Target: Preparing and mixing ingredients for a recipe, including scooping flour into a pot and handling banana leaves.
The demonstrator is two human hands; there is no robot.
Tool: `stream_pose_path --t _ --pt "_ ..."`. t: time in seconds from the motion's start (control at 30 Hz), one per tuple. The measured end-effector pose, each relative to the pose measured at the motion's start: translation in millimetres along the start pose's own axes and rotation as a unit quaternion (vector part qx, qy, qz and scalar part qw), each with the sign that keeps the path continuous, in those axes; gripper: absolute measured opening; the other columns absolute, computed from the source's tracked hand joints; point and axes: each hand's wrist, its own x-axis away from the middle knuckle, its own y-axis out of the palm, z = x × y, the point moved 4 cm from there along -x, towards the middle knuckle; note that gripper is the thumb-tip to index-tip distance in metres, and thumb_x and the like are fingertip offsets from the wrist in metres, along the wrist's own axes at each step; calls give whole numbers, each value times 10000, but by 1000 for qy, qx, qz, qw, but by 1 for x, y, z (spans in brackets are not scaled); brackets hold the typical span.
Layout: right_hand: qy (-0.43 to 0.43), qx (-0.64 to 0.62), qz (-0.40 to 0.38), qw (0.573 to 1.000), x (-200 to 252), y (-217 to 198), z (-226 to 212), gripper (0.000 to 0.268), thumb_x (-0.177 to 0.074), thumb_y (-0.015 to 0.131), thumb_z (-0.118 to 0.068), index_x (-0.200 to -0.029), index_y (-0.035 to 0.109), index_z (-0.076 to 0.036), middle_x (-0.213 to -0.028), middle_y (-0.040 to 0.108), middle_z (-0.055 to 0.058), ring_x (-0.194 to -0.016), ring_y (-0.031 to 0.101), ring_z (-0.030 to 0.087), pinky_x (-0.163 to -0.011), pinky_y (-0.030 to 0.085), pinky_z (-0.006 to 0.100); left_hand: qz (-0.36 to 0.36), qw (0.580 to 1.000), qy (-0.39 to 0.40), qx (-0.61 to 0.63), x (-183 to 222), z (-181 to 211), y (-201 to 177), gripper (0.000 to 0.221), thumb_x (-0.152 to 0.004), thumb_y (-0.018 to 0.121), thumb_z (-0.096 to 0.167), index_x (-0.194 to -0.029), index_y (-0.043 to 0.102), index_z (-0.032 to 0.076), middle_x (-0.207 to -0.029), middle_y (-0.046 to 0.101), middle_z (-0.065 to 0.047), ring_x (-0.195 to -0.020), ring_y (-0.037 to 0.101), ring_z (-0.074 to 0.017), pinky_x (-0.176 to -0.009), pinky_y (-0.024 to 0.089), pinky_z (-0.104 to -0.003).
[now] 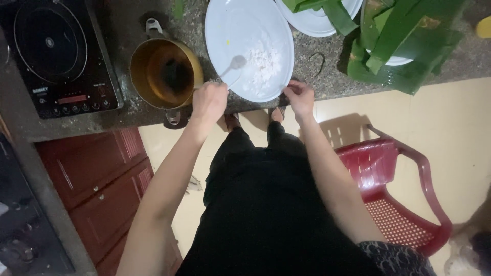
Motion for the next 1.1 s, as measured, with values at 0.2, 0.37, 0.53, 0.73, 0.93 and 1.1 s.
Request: stream_pose_path --t 0.2,0.37,0.53,0.73,0.93,1.1 --pt "4 59 10 998 -3 -1 12 265 -771 731 -164 -1025 684 -102 -908 690 91 -828 674 177 -672 555 272 -45 999 -14 -7 -9 -1 -13 196 -893 475 153 -837 639 61 -761 616 -136 -827 624 -348 -644 533 -490" --pt "13 93 31 995 3 0 7 216 -799 687 -179 -996 689 -90 -864 688 92 -752 676 169 -631 553 275 -53 998 15 -38 -13 -11 -17 207 -879 473 129 -829 656 48 -772 622 -159 -831 620 -370 -644 519 -503" --pt "15 93 45 995 8 -2 -18 212 -806 683 -175 -992 690 -74 -884 687 131 -801 685 235 -641 567 306 -26 999 26 -33 -20 -8 -27 193 -875 480 97 -817 655 43 -734 605 -144 -778 624 -357 -636 516 -481" --pt "14 88 52 995 9 -1 -14 219 -821 676 -216 -990 689 -76 -867 686 112 -763 685 197 -628 568 299 3 998 54 -26 -38 -19 -34 198 -867 476 107 -782 647 55 -706 593 -146 -756 614 -362 -604 518 -491" --pt "2 119 57 991 11 1 -7 205 -843 670 -220 -995 698 -85 -871 687 123 -777 685 225 -632 552 307 -18 992 78 -94 -79 -28 -24 256 -833 471 21 -645 644 42 -638 608 -155 -699 609 -358 -600 475 -474" --pt "6 120 86 989 12 4 -2 198 -838 683 -247 -966 709 -98 -849 692 114 -763 685 214 -630 550 308 -76 990 49 -104 -117 -34 -9 191 -799 540 0 -677 681 41 -617 621 -165 -638 624 -319 -504 492 -462"
